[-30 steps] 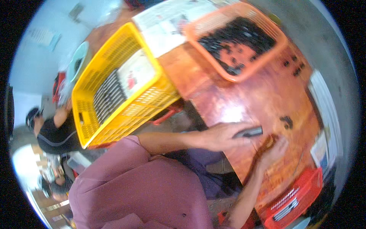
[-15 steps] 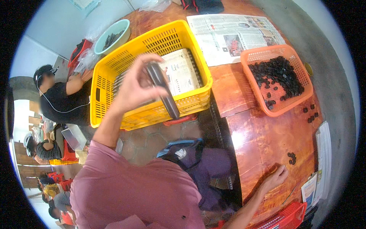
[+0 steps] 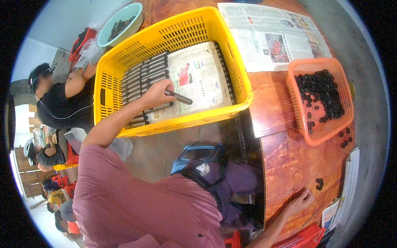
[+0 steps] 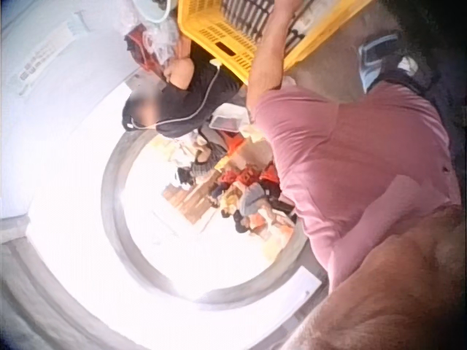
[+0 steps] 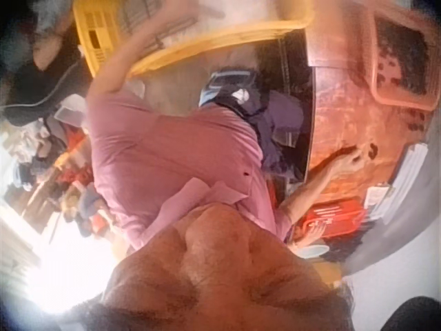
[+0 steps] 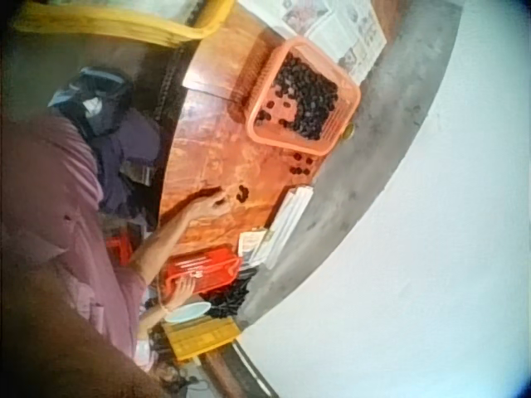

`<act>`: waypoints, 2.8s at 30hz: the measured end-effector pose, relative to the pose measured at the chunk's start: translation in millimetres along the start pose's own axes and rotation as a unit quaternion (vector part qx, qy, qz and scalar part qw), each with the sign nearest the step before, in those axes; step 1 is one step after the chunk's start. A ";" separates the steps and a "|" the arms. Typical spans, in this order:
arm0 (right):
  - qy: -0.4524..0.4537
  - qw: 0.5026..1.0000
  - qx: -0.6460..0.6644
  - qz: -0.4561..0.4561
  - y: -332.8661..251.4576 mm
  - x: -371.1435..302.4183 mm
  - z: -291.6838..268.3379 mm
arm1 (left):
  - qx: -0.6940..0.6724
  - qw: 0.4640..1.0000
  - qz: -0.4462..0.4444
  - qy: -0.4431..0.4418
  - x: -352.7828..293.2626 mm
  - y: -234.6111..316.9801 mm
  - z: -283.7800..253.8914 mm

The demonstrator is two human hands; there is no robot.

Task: The person repeatedly picks up small black cylindrical parts and inserts them into a larger metal cylinder held in the left hand. After each insertion, the person places the assembled unit into a yellow basket. The process is repeated multiple times throughout the clip.

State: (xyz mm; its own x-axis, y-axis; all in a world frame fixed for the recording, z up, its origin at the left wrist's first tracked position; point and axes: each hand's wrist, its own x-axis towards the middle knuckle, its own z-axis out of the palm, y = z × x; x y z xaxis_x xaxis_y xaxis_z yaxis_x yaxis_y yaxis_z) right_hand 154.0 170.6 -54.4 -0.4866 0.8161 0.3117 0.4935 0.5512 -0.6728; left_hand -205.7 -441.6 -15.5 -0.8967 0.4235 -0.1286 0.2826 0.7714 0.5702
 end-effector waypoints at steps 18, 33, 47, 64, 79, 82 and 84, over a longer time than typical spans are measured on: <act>-0.017 0.990 -0.133 -0.053 4.4 6.7 -7.6 | 0.271 0.925 -0.061 -0.261 -61.7 -66.6 13.1; -0.026 0.993 -0.098 -0.054 2.5 4.3 -7.3 | 0.263 0.954 -0.119 -0.084 -26.8 -43.3 -60.9; 0.028 0.997 -0.046 -0.058 -58.6 -4.9 8.9 | 0.126 0.953 0.265 0.073 -35.9 169.0 -20.3; -0.008 0.997 0.074 -0.019 -58.9 -19.6 -8.2 | -0.211 0.892 0.375 -0.136 39.3 380.5 252.3; 0.102 0.994 -0.029 0.008 -61.9 -72.0 -145.9 | -0.247 0.891 0.344 -0.161 48.3 366.3 260.3; 0.232 0.968 -0.090 0.041 -38.4 -64.3 -212.2 | -0.242 0.888 0.362 -0.150 48.2 366.5 260.0; 0.257 0.945 -0.164 0.119 -1.4 -63.9 -251.1 | -0.256 0.888 0.340 -0.175 44.8 371.1 259.9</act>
State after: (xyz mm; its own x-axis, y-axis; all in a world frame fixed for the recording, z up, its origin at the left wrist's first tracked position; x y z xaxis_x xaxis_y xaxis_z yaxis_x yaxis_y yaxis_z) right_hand 365.4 161.3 95.1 0.0390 0.8533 0.5199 0.7830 0.2972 -0.5465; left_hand -52.5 -12.9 -20.6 -0.3924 0.8991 0.1938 0.4469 0.0022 0.8946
